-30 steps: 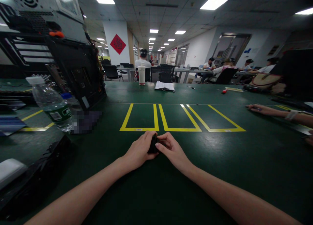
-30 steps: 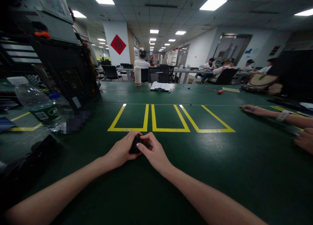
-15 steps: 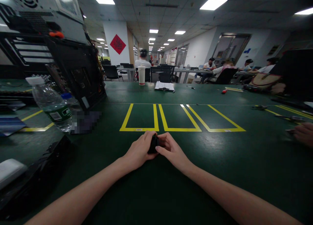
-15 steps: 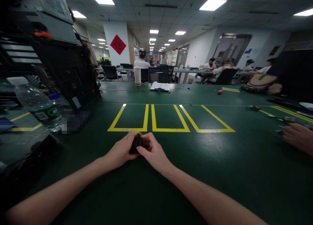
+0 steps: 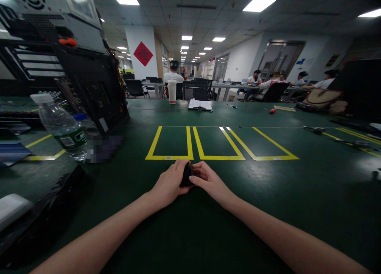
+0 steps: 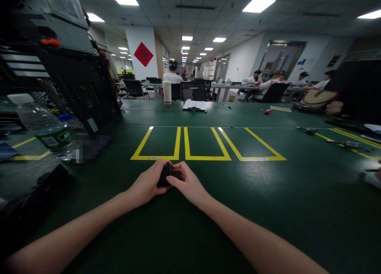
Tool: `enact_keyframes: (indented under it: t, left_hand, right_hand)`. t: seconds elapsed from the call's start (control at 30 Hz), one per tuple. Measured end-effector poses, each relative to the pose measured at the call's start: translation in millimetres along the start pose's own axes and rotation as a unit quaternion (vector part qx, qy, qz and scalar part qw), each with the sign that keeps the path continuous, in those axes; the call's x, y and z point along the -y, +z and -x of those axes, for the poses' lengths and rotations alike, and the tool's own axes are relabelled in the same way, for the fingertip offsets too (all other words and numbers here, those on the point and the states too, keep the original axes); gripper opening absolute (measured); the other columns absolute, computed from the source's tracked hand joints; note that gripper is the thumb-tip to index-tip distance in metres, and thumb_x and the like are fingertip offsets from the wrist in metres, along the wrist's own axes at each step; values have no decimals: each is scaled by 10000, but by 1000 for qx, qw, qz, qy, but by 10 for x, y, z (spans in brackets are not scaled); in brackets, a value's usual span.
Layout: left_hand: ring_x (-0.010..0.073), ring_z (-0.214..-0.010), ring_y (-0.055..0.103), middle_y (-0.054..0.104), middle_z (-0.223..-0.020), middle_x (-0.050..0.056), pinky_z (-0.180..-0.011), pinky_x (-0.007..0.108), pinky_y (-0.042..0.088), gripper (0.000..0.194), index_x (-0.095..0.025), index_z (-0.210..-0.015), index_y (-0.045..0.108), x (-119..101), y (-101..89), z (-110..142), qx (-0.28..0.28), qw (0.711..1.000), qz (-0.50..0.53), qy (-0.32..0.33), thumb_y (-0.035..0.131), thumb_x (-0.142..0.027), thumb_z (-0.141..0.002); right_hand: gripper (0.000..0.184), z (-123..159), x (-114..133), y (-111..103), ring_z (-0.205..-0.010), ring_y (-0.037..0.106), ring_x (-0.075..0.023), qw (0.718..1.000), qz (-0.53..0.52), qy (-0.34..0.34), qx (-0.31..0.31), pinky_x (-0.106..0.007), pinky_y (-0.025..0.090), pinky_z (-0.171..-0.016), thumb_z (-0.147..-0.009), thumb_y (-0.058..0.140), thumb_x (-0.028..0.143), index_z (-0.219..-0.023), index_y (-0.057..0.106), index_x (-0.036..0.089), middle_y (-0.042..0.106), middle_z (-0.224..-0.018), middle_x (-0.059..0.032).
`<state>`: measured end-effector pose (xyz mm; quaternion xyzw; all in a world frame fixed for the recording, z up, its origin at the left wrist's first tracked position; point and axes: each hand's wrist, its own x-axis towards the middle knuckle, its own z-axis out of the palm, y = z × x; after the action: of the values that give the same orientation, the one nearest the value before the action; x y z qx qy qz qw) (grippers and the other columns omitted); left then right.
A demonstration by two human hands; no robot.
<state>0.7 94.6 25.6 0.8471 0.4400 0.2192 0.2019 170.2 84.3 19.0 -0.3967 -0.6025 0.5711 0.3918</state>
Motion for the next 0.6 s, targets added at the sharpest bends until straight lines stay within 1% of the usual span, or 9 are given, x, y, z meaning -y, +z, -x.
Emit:
enact_keyframes:
  t: [0.1, 0.23, 0.3, 0.4, 0.5, 0.6]
  left_hand:
    - [243, -1068, 474, 430, -1193, 53, -851, 415, 439, 555, -243, -1162, 320, 2, 2, 8, -2, 1000, -4, 3, 628, -224, -700]
    - [247, -1082, 462, 418, -1205, 61, -858, 421, 432, 545, -241, -1167, 317, 9, 9, 11, -7, 1000, -6, 12, 617, -229, -712]
    - [245, -1077, 466, 422, -1199, 63, -853, 417, 434, 536, -236, -1164, 320, 12, 13, 6, -5, 1000, -6, 13, 613, -230, -715]
    - [242, -1058, 476, 436, -1181, 59, -845, 406, 439, 551, -232, -1160, 320, 19, 22, -6, -8, 1000, -11, 10, 625, -233, -702]
    - [240, -1052, 477, 440, -1176, 54, -845, 401, 441, 565, -236, -1159, 317, 25, 31, -13, -13, 1000, -16, 7, 634, -236, -691]
    - [235, -1049, 478, 438, -1173, 50, -840, 393, 446, 552, -240, -1154, 319, 19, 26, -9, -10, 1000, -15, 8, 627, -232, -696]
  right_hand:
    - [217, 6, 15, -2, -991, 532, -176, 1000, -22, -18, 3, -376, 426, -873, -730, 589, 226, -928, 501, 236, 552, -1016, -4]
    - [140, -13, -18, 2, -939, 545, -167, 999, -30, -33, -18, -356, 447, -833, -754, 563, 266, -877, 513, 221, 559, -964, -5]
    - [155, -26, -40, 3, -931, 543, -165, 999, -22, -28, -27, -347, 450, -821, -758, 558, 277, -895, 513, 220, 561, -966, -7]
    - [236, -41, -49, -3, -957, 530, -175, 999, -1, 1, -33, -344, 444, -813, -753, 562, 290, -969, 505, 214, 559, -1011, -26]
    - [274, -44, -27, -22, -961, 529, -189, 999, 15, 29, -8, -354, 442, -795, -765, 541, 315, -1013, 499, 206, 553, -1031, -45]
    - [272, -41, -5, -48, -954, 533, -187, 1000, 5, 23, 20, -366, 430, -824, -736, 581, 293, -984, 498, 218, 553, -1000, -31]
